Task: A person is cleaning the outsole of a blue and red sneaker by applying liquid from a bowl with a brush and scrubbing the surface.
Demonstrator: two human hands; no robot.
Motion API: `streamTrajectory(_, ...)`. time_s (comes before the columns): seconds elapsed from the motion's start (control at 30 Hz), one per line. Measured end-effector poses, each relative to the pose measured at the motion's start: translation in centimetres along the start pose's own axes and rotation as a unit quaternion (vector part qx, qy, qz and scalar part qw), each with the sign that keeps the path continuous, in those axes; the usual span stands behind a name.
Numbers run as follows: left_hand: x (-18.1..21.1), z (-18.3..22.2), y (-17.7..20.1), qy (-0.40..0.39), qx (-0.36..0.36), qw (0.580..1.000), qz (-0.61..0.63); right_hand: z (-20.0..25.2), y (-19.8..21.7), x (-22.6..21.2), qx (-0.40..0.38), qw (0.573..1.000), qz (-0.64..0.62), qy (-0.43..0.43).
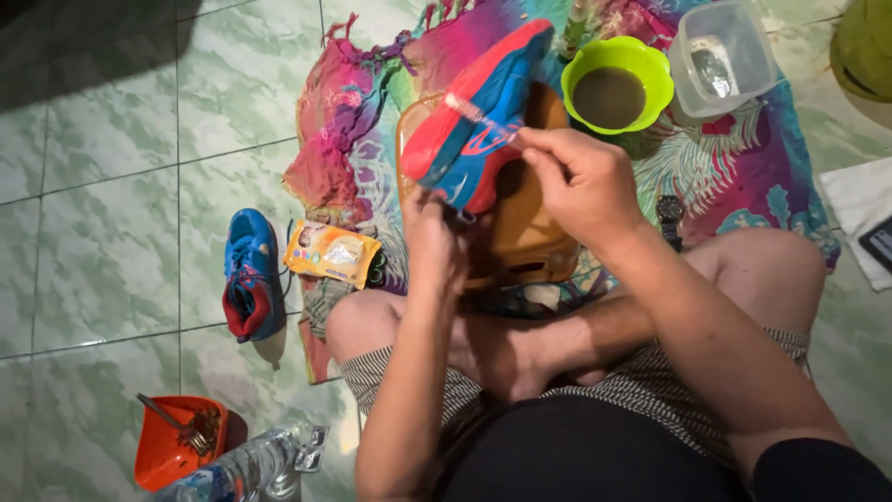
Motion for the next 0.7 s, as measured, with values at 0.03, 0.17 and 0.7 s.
streamTrajectory(0.03,1.2,0.9,0.6,0.001,-0.002,1.0,-0.002,0.0,-0.3,-0.1,0.003,1.0,0.001,-0.002)
streamTrajectory(0.17,9.9,6.0,-2.2,-0.283,-0.071,0.82,-0.493,0.7,-1.9,-1.1,-0.012,0.999,0.035,0.03)
streamTrajectory(0.7,10.1,7.6,-4.2,-0.564,-0.045,0.634,-0.527,-1.9,16.6,26.6,0.046,0.866,0.319,-0.383)
Point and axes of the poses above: each hand's wrist, its own z-axis away from the middle knuckle, its own y-axis out of the back of the hand, x = y × z, the point moved 10 cm from there along -z, towards the middle knuckle, and after that the axes turned 6 degrees about -y, right-handed, at the moved point
